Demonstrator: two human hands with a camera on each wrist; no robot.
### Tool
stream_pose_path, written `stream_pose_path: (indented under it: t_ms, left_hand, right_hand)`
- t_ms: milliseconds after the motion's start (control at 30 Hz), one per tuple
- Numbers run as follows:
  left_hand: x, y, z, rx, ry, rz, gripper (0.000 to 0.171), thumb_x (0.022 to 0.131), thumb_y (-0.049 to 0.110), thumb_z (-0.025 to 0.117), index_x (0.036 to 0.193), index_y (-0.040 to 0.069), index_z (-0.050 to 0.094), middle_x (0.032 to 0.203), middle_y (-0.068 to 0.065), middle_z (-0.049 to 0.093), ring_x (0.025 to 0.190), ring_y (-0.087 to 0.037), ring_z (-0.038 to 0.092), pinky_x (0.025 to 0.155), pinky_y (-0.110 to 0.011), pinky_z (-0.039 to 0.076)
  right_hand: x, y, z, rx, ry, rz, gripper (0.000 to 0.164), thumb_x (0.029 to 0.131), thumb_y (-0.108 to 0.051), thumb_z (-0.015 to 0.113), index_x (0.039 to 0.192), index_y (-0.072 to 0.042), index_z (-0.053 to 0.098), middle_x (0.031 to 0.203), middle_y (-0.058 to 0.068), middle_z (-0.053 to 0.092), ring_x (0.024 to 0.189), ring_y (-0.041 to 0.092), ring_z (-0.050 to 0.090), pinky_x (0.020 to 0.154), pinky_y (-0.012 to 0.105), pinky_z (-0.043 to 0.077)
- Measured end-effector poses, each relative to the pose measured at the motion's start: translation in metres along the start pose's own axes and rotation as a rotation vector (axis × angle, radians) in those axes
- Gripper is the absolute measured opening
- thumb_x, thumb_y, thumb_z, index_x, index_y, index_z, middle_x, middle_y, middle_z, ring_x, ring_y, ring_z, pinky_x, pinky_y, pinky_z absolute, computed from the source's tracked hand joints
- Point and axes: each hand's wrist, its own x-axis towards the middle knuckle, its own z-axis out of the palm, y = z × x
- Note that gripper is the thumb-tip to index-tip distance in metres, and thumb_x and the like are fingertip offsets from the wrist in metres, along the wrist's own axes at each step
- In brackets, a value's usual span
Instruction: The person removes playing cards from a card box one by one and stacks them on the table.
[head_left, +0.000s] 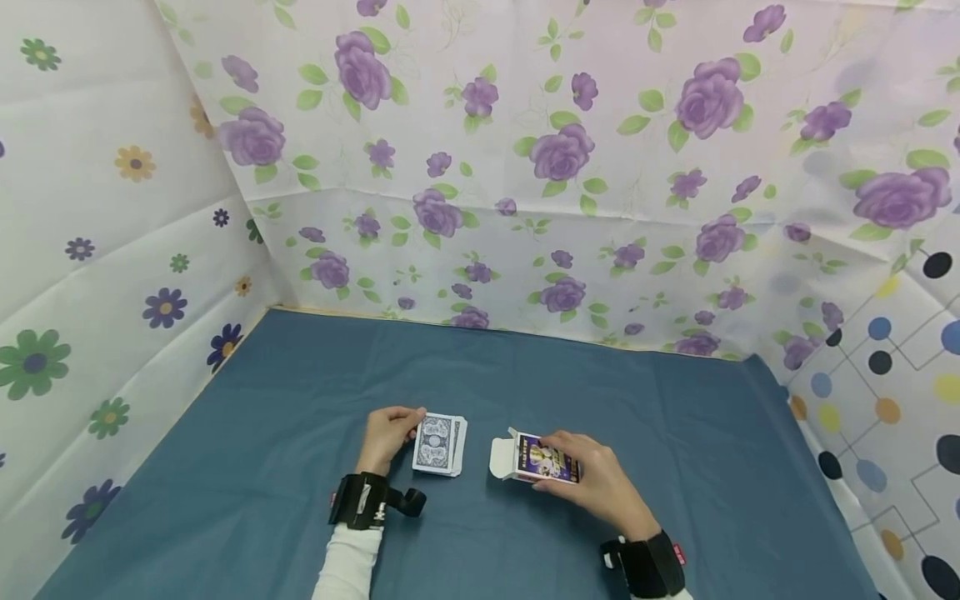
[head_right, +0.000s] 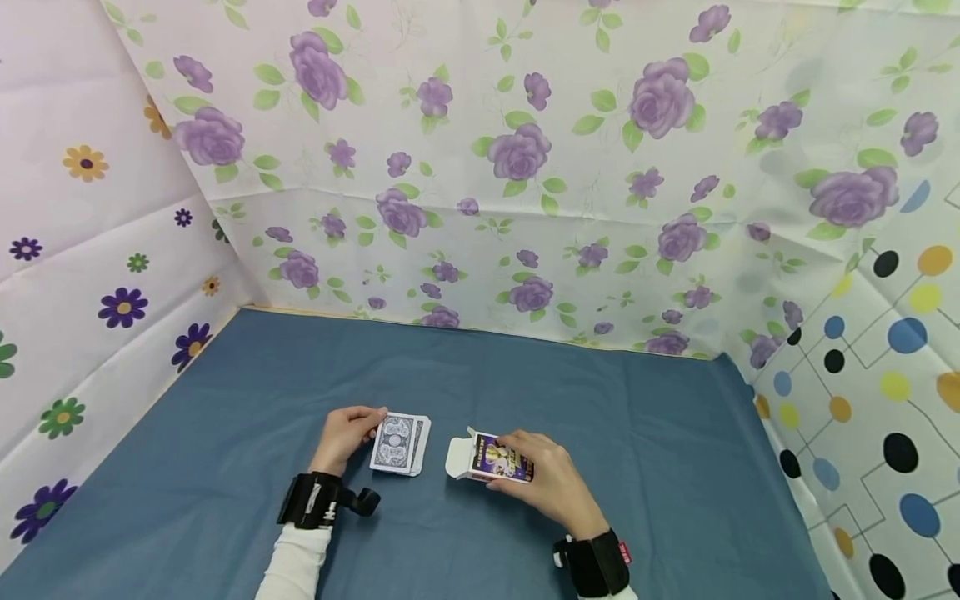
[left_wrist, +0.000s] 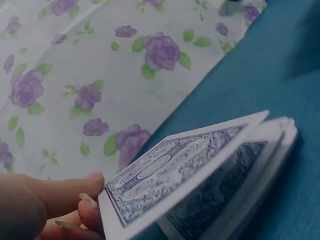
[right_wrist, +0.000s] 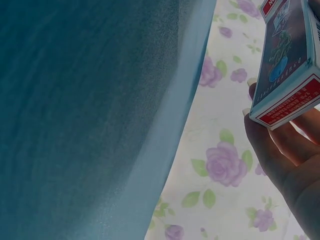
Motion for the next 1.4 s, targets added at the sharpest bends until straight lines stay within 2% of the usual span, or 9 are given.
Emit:
stream_pose_path:
  t_ms: [300,567,833,1033,1100,1167,1267,1333,1400]
  left_hand:
    - [0.002,-0.007,0.009,0.174,0.11,0.121,0.018,0.089,0.018,0.071,0.089,0.001,0.074,0.074,-0.013,0.068,0.062,-0.015,0.058,0.062,-0.03,0.045]
    - [0.0,-0.005,0.014,0.251,0.13,0.179,0.018,0.09,0.016,0.069,0.09,-0.001,0.073,0.076,-0.015,0.068,0.063,-0.018,0.057,0.06,-0.03,0.044]
    - [0.003,-0.006,0.019,0.294,0.145,0.167,0.02,0.09,0.02,0.069,0.09,0.001,0.074,0.077,-0.014,0.069,0.062,-0.019,0.059,0.059,-0.03,0.044]
    - [0.002,-0.006,0.019,0.266,0.125,0.172,0.023,0.094,0.021,0.064,0.096,-0.001,0.071,0.081,-0.017,0.068,0.066,-0.023,0.059,0.062,-0.035,0.046]
    - [0.002,-0.009,0.021,0.265,0.145,0.227,0.026,0.097,0.022,0.059,0.101,-0.003,0.068,0.087,-0.02,0.065,0.073,-0.028,0.059,0.066,-0.039,0.045]
    - [0.003,-0.013,0.022,0.287,0.169,0.326,0.03,0.1,0.027,0.054,0.106,0.0,0.066,0.095,-0.02,0.063,0.081,-0.029,0.058,0.072,-0.04,0.045]
    - [-0.005,0.0,0.025,0.257,0.109,0.45,0.027,0.1,0.025,0.055,0.107,0.002,0.066,0.098,-0.017,0.061,0.084,-0.029,0.057,0.071,-0.041,0.045]
    - [-0.015,0.017,0.028,0.214,-0.019,0.472,0.021,0.098,0.022,0.058,0.104,0.005,0.068,0.095,-0.013,0.065,0.08,-0.024,0.059,0.067,-0.037,0.047]
    - [-0.029,0.037,0.033,0.171,-0.177,0.443,0.015,0.093,0.017,0.064,0.099,0.005,0.071,0.088,-0.01,0.067,0.072,-0.02,0.059,0.063,-0.034,0.047]
  right_hand:
    - [-0.001,-0.001,0.0,-0.004,-0.008,0.017,0.057,0.073,-0.047,0.08,0.123,-0.024,0.066,0.123,0.002,0.066,0.117,0.027,0.061,0.092,0.047,0.05]
    - [-0.001,-0.001,0.001,-0.005,0.0,-0.004,0.057,0.073,-0.049,0.079,0.124,-0.024,0.066,0.123,0.001,0.066,0.116,0.026,0.061,0.091,0.046,0.05]
    - [0.0,-0.001,0.001,-0.002,-0.012,0.004,0.058,0.074,-0.047,0.079,0.125,-0.023,0.066,0.124,0.001,0.066,0.117,0.025,0.061,0.091,0.045,0.05]
    - [0.0,-0.001,0.001,-0.004,-0.009,-0.009,0.057,0.074,-0.048,0.078,0.124,-0.023,0.066,0.123,0.001,0.066,0.116,0.025,0.061,0.091,0.045,0.05]
    - [0.0,-0.001,0.002,-0.003,-0.004,-0.015,0.057,0.074,-0.047,0.079,0.124,-0.023,0.066,0.122,0.001,0.066,0.115,0.026,0.062,0.09,0.046,0.05]
    - [0.0,-0.001,0.002,-0.003,-0.001,-0.018,0.057,0.074,-0.047,0.079,0.124,-0.023,0.066,0.122,0.0,0.066,0.115,0.025,0.062,0.091,0.046,0.05]
    - [0.001,-0.002,0.001,0.003,0.0,-0.018,0.057,0.074,-0.047,0.08,0.124,-0.023,0.066,0.122,-0.001,0.067,0.115,0.024,0.062,0.091,0.045,0.05]
    - [0.001,-0.002,0.001,0.001,0.002,-0.023,0.057,0.074,-0.047,0.08,0.124,-0.023,0.066,0.122,-0.001,0.067,0.115,0.023,0.062,0.09,0.044,0.051]
    - [0.001,-0.003,0.001,0.006,0.007,-0.034,0.057,0.074,-0.046,0.08,0.124,-0.023,0.066,0.121,-0.002,0.067,0.114,0.021,0.062,0.088,0.043,0.051]
